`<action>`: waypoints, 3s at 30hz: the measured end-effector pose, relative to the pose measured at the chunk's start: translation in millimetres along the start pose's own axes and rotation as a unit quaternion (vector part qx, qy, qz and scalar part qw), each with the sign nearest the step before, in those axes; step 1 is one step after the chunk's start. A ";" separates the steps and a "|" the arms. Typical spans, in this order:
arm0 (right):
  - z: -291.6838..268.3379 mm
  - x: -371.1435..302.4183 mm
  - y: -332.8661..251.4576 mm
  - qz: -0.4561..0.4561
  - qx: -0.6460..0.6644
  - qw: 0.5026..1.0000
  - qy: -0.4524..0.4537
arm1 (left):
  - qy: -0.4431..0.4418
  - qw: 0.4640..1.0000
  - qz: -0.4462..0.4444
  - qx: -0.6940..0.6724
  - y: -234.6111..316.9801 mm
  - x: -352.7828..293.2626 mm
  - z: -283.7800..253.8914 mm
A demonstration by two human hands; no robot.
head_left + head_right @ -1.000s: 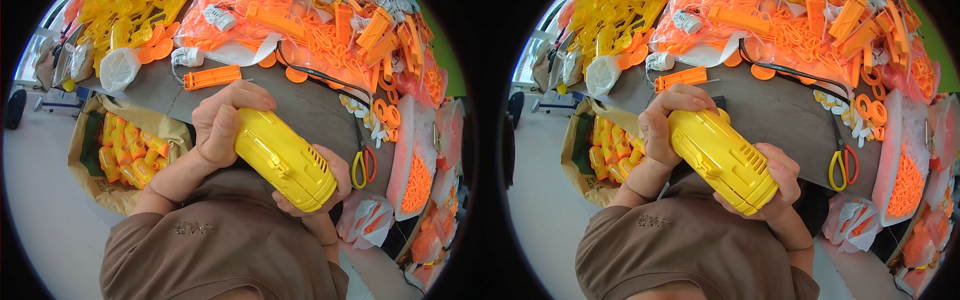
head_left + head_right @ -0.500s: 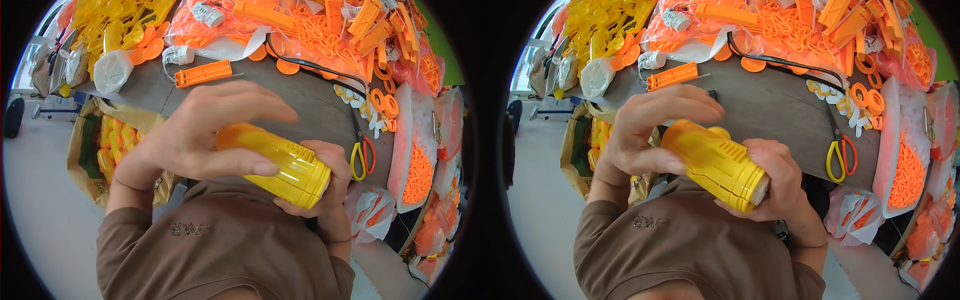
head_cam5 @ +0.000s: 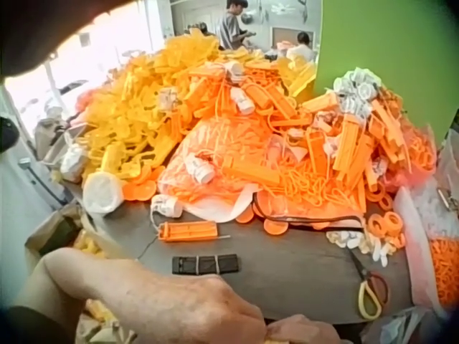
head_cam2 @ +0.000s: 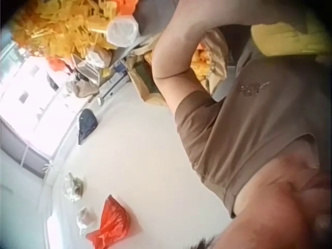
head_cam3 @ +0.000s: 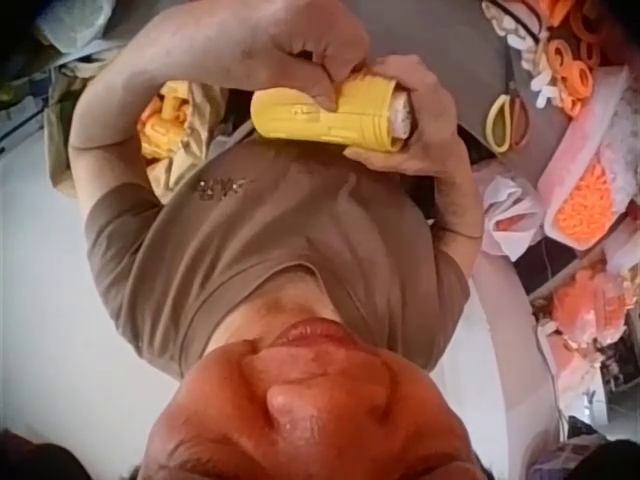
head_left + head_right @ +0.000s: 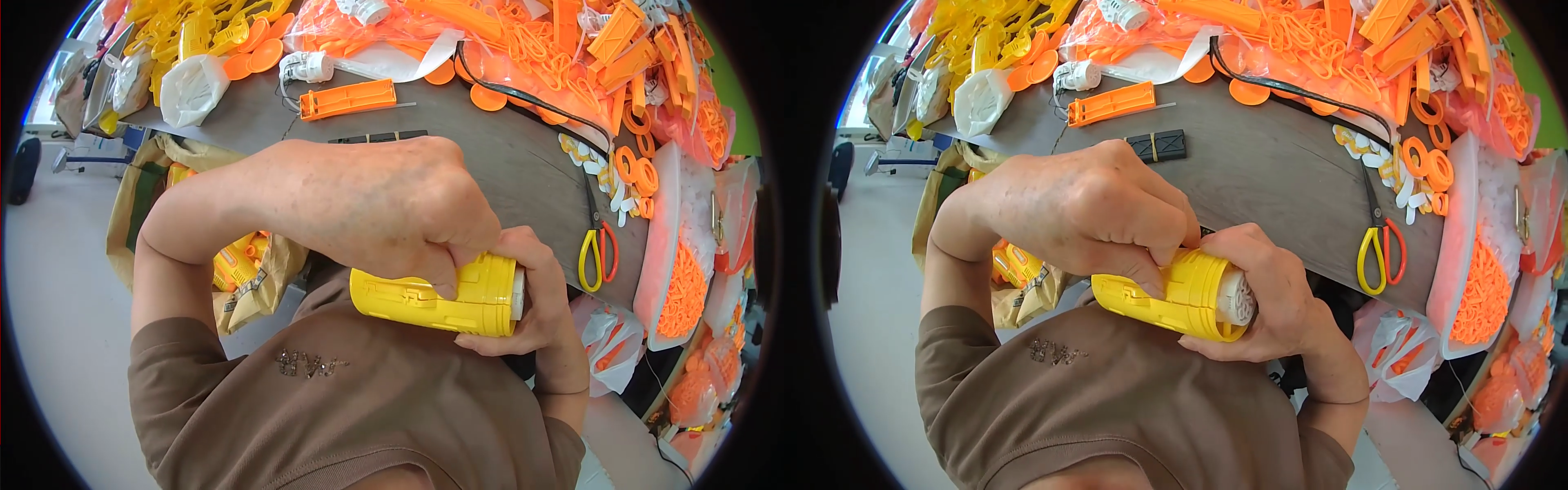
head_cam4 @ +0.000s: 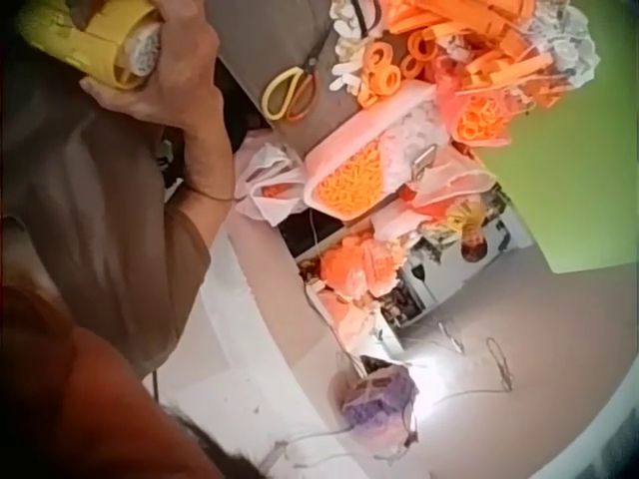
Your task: Assemble a yellow and orange plastic toy gun by joining components and testing the trigger mechanism.
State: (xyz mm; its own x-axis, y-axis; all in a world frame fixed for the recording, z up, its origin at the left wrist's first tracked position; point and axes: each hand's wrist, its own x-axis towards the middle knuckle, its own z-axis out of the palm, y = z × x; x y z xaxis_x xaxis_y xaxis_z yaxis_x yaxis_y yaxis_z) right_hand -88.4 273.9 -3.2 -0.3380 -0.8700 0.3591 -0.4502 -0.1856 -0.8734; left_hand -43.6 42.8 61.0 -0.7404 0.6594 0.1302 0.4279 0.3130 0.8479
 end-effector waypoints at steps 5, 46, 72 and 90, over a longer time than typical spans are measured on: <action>2.1 5.0 3.2 0.015 0.057 0.998 -0.020 | -0.044 0.999 0.009 0.001 -0.8 1.7 -2.8; 18.0 3.6 10.0 -0.106 -0.045 0.992 0.042 | 0.145 0.987 -0.033 -0.059 1.6 -37.0 20.1; 18.7 8.7 11.4 -0.030 0.040 0.999 0.013 | 0.077 0.997 0.015 -0.012 -3.8 -27.5 14.2; 20.3 7.9 12.8 -0.039 -0.020 0.995 0.094 | 0.224 0.974 -0.022 0.022 -26.0 -51.2 62.7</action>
State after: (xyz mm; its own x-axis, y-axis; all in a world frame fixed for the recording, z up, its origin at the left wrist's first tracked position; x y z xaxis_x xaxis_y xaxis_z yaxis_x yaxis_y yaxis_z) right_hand -80.1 255.4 -18.2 -0.4469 -0.7527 0.4835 -0.5121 -0.2279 -0.8281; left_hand 15.7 43.8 0.1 -0.9062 0.2828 0.3144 0.4054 0.3696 0.8361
